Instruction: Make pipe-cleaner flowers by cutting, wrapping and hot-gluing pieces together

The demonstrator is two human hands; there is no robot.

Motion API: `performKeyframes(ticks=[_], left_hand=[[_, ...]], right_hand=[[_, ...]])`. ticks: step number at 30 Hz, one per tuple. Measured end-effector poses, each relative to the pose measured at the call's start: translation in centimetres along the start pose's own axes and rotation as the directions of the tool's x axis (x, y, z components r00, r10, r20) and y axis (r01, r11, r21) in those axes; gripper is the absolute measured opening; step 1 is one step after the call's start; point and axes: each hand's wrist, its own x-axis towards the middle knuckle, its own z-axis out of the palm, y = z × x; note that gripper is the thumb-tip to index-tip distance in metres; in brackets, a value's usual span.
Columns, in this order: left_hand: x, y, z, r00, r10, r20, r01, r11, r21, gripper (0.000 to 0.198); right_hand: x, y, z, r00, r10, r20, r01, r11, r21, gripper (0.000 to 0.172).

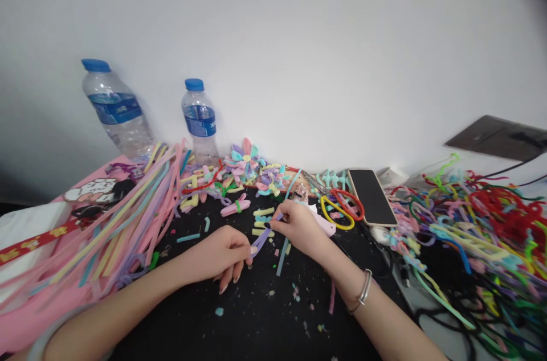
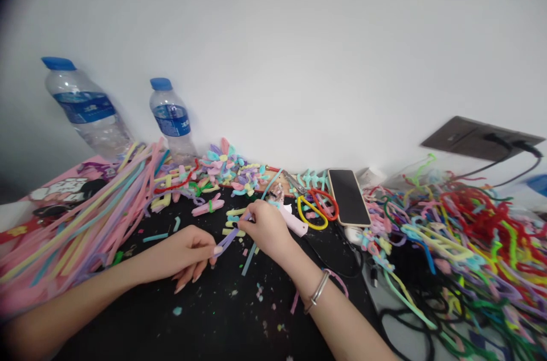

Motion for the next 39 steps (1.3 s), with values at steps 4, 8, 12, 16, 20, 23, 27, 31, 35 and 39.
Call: performKeyframes(ticks=[4, 8, 12, 16, 20, 23, 27, 31, 35, 39], left_hand=[[0.4, -0.2, -0.1, 0.998, -0.057, -0.018, 0.056, 0.997, -0.046, 0.026], [0.8, -0.5, 0.2, 0.995, -0.09, -0.05, 0.088, 0.995, -0.043, 0.023], [0.9, -0.6, 0.6, 0.992, -0.111, -0.063, 0.11, 0.994, -0.014, 0.025], [0.9, -0.5, 0.8, 0.991, -0.115, -0.065, 0.117, 0.993, 0.018, 0.026], [0.9, -0.3, 0.8, 0.99, -0.117, -0.072, 0.12, 0.992, 0.028, 0.025], [0.9, -0.4, 0.7, 0.991, -0.117, -0.069, 0.119, 0.992, 0.03, 0.024], [1.0, -0.5, 0.8, 0.993, -0.097, -0.067, 0.1, 0.994, 0.037, 0.025], [0.8, -0.4, 1.0, 0.984, 0.021, -0.175, -0.006, 0.996, 0.088, 0.028], [0.6, -0.4, 0.7, 0.928, 0.241, -0.284, -0.157, 0.945, 0.288, 0.022], [0.4, -0.6, 0.2, 0.852, 0.466, -0.239, -0.232, 0.745, 0.625, 0.017]], right_hand=[[0.8, -0.7, 0.4, 0.998, -0.01, 0.059, 0.022, 0.977, -0.211, 0.009], [0.9, -1.1, 0.8, 0.994, -0.012, 0.105, 0.048, 0.937, -0.346, 0.009], [0.9, -1.3, 0.9, 0.991, -0.019, 0.131, 0.07, 0.917, -0.392, 0.011], [0.9, -1.3, 0.9, 0.991, -0.015, 0.135, 0.069, 0.911, -0.406, 0.01], [0.9, -1.3, 1.2, 0.991, -0.011, 0.134, 0.064, 0.915, -0.399, 0.01], [0.9, -1.2, 1.4, 0.991, -0.013, 0.131, 0.063, 0.918, -0.391, 0.009], [1.0, -1.0, 1.3, 0.993, -0.02, 0.113, 0.056, 0.947, -0.317, 0.007], [0.9, -1.3, 0.0, 0.994, 0.016, 0.107, -0.015, 1.0, -0.005, 0.011], [0.8, -1.8, -1.2, 0.983, 0.061, 0.173, -0.119, 0.928, 0.353, 0.015], [0.8, -1.8, -1.2, 0.969, 0.077, 0.236, -0.207, 0.778, 0.593, 0.015]])
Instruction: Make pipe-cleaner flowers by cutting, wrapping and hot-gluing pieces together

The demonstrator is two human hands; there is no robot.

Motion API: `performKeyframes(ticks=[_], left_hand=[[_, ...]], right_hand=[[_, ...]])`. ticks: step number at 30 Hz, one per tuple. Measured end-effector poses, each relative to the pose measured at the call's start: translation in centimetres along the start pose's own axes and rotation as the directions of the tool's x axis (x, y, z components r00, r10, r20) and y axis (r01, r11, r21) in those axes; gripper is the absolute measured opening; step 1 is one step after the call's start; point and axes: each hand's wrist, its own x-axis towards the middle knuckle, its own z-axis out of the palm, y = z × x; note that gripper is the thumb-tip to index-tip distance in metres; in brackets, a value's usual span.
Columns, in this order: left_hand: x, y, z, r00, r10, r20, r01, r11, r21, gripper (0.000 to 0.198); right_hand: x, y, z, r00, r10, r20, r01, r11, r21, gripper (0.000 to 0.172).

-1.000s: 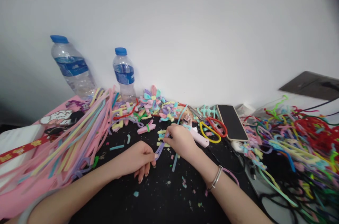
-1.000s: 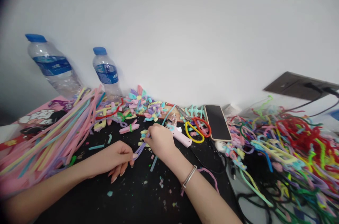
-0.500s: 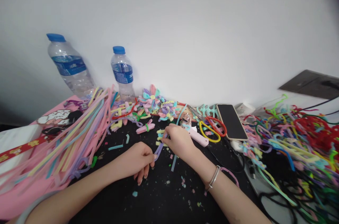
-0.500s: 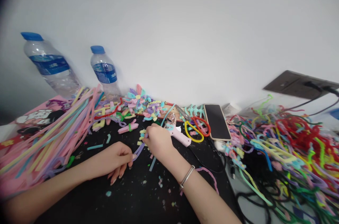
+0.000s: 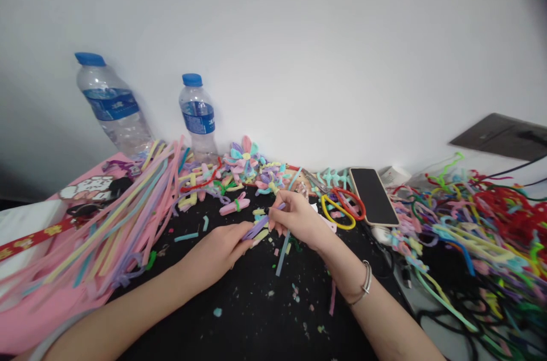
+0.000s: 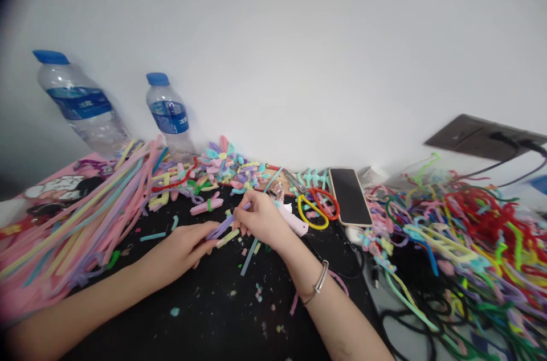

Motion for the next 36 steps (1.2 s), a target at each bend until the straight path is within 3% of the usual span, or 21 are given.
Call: performKeyframes(ticks=[2, 5, 9, 17, 36], left_hand=[[-0.01, -0.13, -0.05, 1.0, 0.031, -0.003, -0.03, 0.989, 0.147, 0.018], [0.03, -0.12, -0.1, 0.999, -0.013, 0.03, 0.002, 0.941, 0.338, 0.019], [0.19, -0.02, -0.2, 0.999, -0.021, 0.033, 0.003, 0.876, 0.482, 0.021], [0.36, -0.08, -0.21, 0.998, -0.063, 0.008, 0.055, 0.919, 0.39, 0.025], [0.46, -0.08, -0.18, 0.995, -0.095, 0.021, 0.08, 0.925, 0.371, 0.024]], right_hand=[[0.09, 0.24, 0.13, 1.0, 0.007, 0.0, -0.007, 0.997, 0.076, 0.014], [0.18, 0.52, 0.29, 1.0, 0.027, 0.014, -0.029, 0.987, 0.156, 0.014], [0.17, 0.6, 0.32, 0.997, 0.066, 0.032, -0.071, 0.974, 0.216, 0.016], [0.06, 0.48, 0.14, 0.997, 0.072, 0.011, -0.073, 0.968, 0.24, 0.016], [-0.11, 0.19, -0.11, 0.995, 0.1, 0.029, -0.104, 0.969, 0.226, 0.015]])
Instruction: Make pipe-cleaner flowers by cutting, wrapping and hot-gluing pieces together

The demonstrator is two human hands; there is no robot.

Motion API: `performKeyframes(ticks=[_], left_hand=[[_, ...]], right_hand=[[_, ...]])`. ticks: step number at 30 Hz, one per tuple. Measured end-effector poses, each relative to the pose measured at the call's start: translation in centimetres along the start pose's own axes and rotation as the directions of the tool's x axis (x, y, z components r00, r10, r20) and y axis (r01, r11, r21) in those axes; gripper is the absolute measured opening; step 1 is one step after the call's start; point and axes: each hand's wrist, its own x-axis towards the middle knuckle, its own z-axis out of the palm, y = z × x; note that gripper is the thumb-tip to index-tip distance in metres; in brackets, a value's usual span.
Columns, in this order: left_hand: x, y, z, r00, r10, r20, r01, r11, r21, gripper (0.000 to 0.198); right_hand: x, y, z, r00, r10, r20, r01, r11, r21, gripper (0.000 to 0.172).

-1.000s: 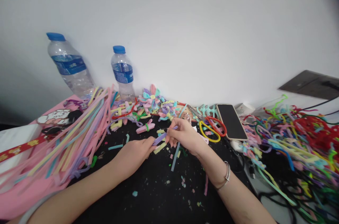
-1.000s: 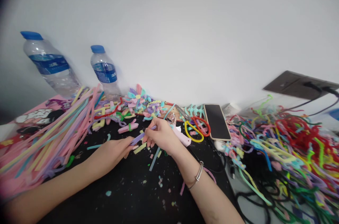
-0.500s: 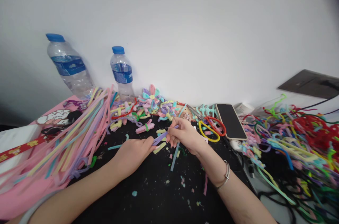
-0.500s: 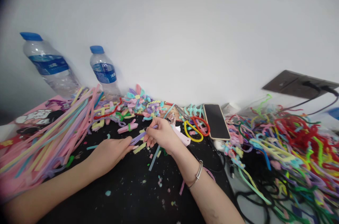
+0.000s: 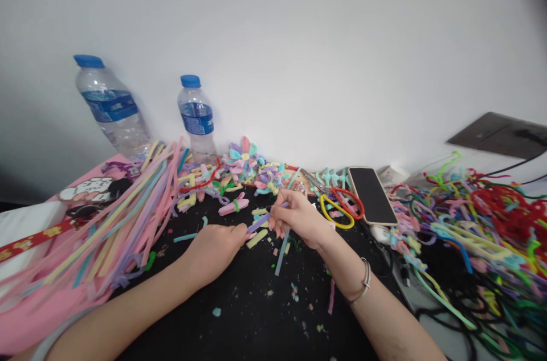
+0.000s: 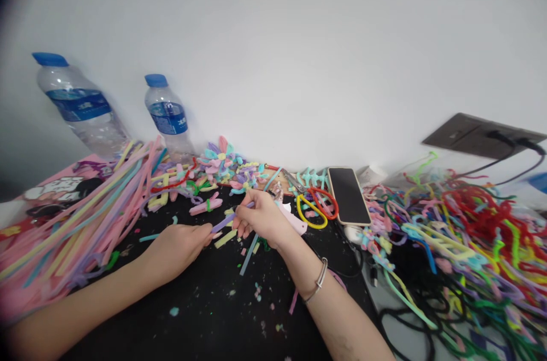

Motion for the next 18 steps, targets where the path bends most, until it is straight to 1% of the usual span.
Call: performKeyframes(ticks=[3, 5, 8, 11, 13, 16, 18], left_hand=[[-0.2, -0.1, 0.1, 0.999, 0.042, 0.013, -0.042, 0.999, 0.017, 0.027], [-0.3, 0.0, 0.0, 0.997, 0.081, 0.01, -0.081, 0.997, -0.002, 0.029], [-0.4, 0.2, -0.2, 0.992, 0.124, -0.02, -0.125, 0.989, -0.08, 0.029], [-0.4, 0.4, -0.2, 0.986, 0.16, -0.041, -0.164, 0.972, -0.17, 0.03], [-0.5, 0.6, -0.2, 0.982, 0.184, -0.044, -0.189, 0.956, -0.226, 0.029], [-0.6, 0.7, -0.1, 0.979, 0.2, -0.032, -0.2, 0.934, -0.295, 0.03], [-0.6, 0.8, -0.1, 0.981, 0.192, -0.022, -0.188, 0.922, -0.339, 0.034]], right_hand=[[0.0, 0.0, -0.2, 1.0, -0.009, 0.013, 0.009, 1.0, -0.026, 0.014], [-0.1, 0.0, -0.3, 0.999, -0.026, 0.018, 0.027, 0.998, -0.057, 0.013], [-0.4, -0.2, -0.2, 0.997, -0.052, 0.052, 0.058, 0.99, -0.126, 0.014], [-1.0, -0.4, 0.4, 0.987, -0.053, 0.15, 0.082, 0.978, -0.192, 0.015], [-1.3, -0.4, 1.0, 0.98, -0.051, 0.191, 0.092, 0.972, -0.215, 0.016], [-1.7, -0.4, 1.7, 0.978, -0.05, 0.2, 0.101, 0.962, -0.252, 0.016], [-2.0, -0.5, 1.8, 0.978, -0.04, 0.204, 0.1, 0.95, -0.295, 0.014]])
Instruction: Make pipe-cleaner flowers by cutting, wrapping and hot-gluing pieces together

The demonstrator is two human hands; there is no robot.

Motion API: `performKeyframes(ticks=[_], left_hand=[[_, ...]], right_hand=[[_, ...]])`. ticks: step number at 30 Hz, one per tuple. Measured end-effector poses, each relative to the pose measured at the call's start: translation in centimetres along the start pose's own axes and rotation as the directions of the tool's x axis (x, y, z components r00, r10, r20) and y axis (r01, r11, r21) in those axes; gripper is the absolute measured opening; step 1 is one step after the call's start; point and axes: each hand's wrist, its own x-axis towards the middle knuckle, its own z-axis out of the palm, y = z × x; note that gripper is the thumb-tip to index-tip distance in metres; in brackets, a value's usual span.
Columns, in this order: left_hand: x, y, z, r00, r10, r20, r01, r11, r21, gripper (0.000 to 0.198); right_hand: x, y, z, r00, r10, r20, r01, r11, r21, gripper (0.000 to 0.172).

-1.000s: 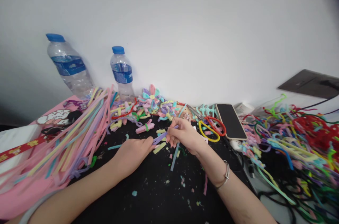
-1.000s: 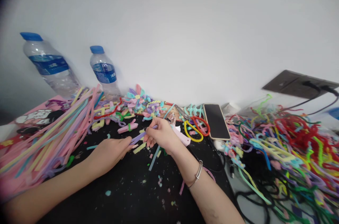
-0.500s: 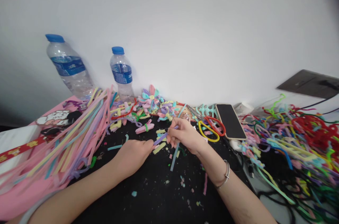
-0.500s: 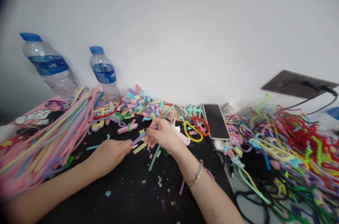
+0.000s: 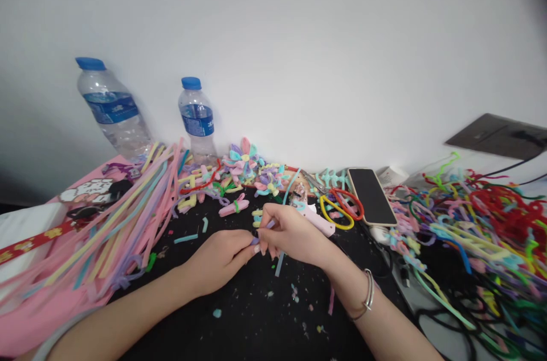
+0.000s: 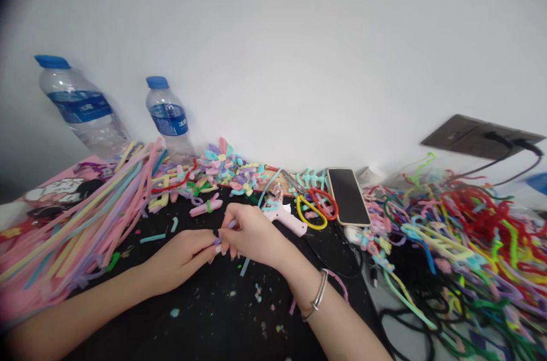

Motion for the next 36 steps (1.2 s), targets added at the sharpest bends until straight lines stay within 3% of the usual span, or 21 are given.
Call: performKeyframes(ticks=[3, 6, 7, 10, 12, 16, 19, 26, 28, 32, 36], left_hand=[[0.1, -0.1, -0.1, 1.0, -0.023, -0.022, 0.02, 0.995, -0.102, 0.041], [0.2, -0.4, -0.1, 0.993, -0.107, -0.046, 0.093, 0.968, -0.233, 0.044], [0.3, -0.5, -0.1, 0.987, -0.16, -0.035, 0.143, 0.946, -0.291, 0.044], [0.5, -0.8, -0.1, 0.953, -0.3, 0.039, 0.28, 0.826, -0.489, 0.035], [0.7, -0.9, 0.0, 0.944, -0.324, 0.058, 0.295, 0.753, -0.588, 0.034], [0.8, -0.7, 0.1, 0.95, -0.307, 0.053, 0.263, 0.703, -0.661, 0.033], [0.8, -0.6, 0.1, 0.953, -0.3, 0.047, 0.25, 0.69, -0.679, 0.033], [0.6, -0.8, 0.1, 0.957, -0.288, 0.045, 0.253, 0.744, -0.618, 0.035], [0.4, -0.8, 0.1, 0.958, -0.284, 0.036, 0.253, 0.779, -0.574, 0.037], [0.4, -1.0, 0.2, 0.966, -0.257, -0.019, 0.216, 0.849, -0.482, 0.04], [0.4, -1.1, 0.4, 0.983, -0.173, -0.055, 0.133, 0.891, -0.434, 0.031]], right_hand=[[-0.5, -0.3, -1.1, 0.999, -0.02, -0.03, 0.014, 0.987, -0.161, 0.007], [-1.4, -0.8, -3.7, 0.975, -0.117, -0.191, 0.031, 0.916, -0.399, 0.01], [-1.7, -0.8, -4.8, 0.955, -0.143, -0.26, 0.011, 0.893, -0.45, 0.011], [-2.8, -0.5, -7.7, 0.815, -0.219, -0.537, -0.166, 0.799, -0.578, 0.011], [-3.3, 0.3, -9.0, 0.767, -0.218, -0.604, -0.251, 0.764, -0.594, 0.01], [-3.7, 3.0, -9.8, 0.759, -0.146, -0.634, -0.371, 0.703, -0.606, 0.01], [-3.7, 4.9, -9.9, 0.709, -0.178, -0.683, -0.405, 0.69, -0.6, 0.01], [-4.1, 5.8, -8.8, 0.622, -0.372, -0.689, -0.258, 0.733, -0.629, 0.018], [-4.2, 6.0, -8.3, 0.636, -0.415, -0.651, -0.236, 0.699, -0.675, 0.018], [-3.8, 7.2, -7.5, 0.717, -0.472, -0.512, -0.156, 0.608, -0.779, 0.029], [-3.7, 7.2, -6.2, 0.663, -0.57, -0.486, -0.064, 0.603, -0.795, 0.031]])
